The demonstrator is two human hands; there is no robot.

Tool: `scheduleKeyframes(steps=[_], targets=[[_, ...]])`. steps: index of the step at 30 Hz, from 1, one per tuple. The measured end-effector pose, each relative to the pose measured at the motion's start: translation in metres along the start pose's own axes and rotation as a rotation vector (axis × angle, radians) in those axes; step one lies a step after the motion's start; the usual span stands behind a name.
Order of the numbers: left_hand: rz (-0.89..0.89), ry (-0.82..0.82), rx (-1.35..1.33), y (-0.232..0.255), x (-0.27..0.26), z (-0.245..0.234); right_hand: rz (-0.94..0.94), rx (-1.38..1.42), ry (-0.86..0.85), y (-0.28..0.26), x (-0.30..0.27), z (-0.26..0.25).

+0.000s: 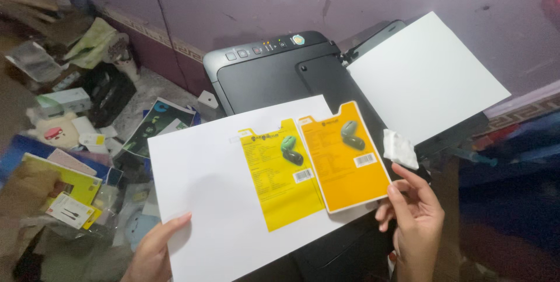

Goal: The person places two yellow product cards on a printer, then removes a black ink cartridge. Using a syringe, they inject liquid into the cartridge multiple times, wipe the exterior, and reinsert the cartridge into the printer.

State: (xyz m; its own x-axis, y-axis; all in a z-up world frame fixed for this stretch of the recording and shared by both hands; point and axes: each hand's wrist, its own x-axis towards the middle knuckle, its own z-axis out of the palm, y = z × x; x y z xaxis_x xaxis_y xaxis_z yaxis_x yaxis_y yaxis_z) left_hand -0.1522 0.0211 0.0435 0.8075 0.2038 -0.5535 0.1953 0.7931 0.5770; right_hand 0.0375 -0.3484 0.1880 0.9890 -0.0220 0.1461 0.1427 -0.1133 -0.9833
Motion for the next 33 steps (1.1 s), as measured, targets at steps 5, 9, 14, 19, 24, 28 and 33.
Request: scheduleKeyframes(steps=[5, 9, 14, 19, 24, 28, 33], targets=[[-0.108, -0.087, -0.014, 0.004, -0.005, 0.01, 0.222, 0.175, -0.342, -0.008, -0.001, 0.006], [-0.072, -0.166, -0.035, -0.002, -0.006, 0.023, 0.507, 0.196, -0.613, -0.023, -0.017, 0.03], [-0.096, -0.218, -0.161, -0.015, -0.001, 0.033, 0.64, 0.15, -0.808, -0.047, -0.034, 0.073], [-0.104, -0.123, -0.111, -0.016, 0.0, 0.039, 0.373, -0.274, -0.885, -0.066, -0.048, 0.095], [-0.066, -0.172, -0.026, 0.002, -0.007, 0.045, -0.159, -0.685, -0.836, -0.078, -0.05, 0.09], [0.02, -0.221, 0.057, 0.023, -0.013, 0.054, -0.144, -0.922, -0.414, -0.081, -0.014, 0.073], [0.045, -0.166, 0.147, 0.044, -0.011, 0.064, -0.16, -0.99, -0.228, -0.06, 0.02, 0.061]])
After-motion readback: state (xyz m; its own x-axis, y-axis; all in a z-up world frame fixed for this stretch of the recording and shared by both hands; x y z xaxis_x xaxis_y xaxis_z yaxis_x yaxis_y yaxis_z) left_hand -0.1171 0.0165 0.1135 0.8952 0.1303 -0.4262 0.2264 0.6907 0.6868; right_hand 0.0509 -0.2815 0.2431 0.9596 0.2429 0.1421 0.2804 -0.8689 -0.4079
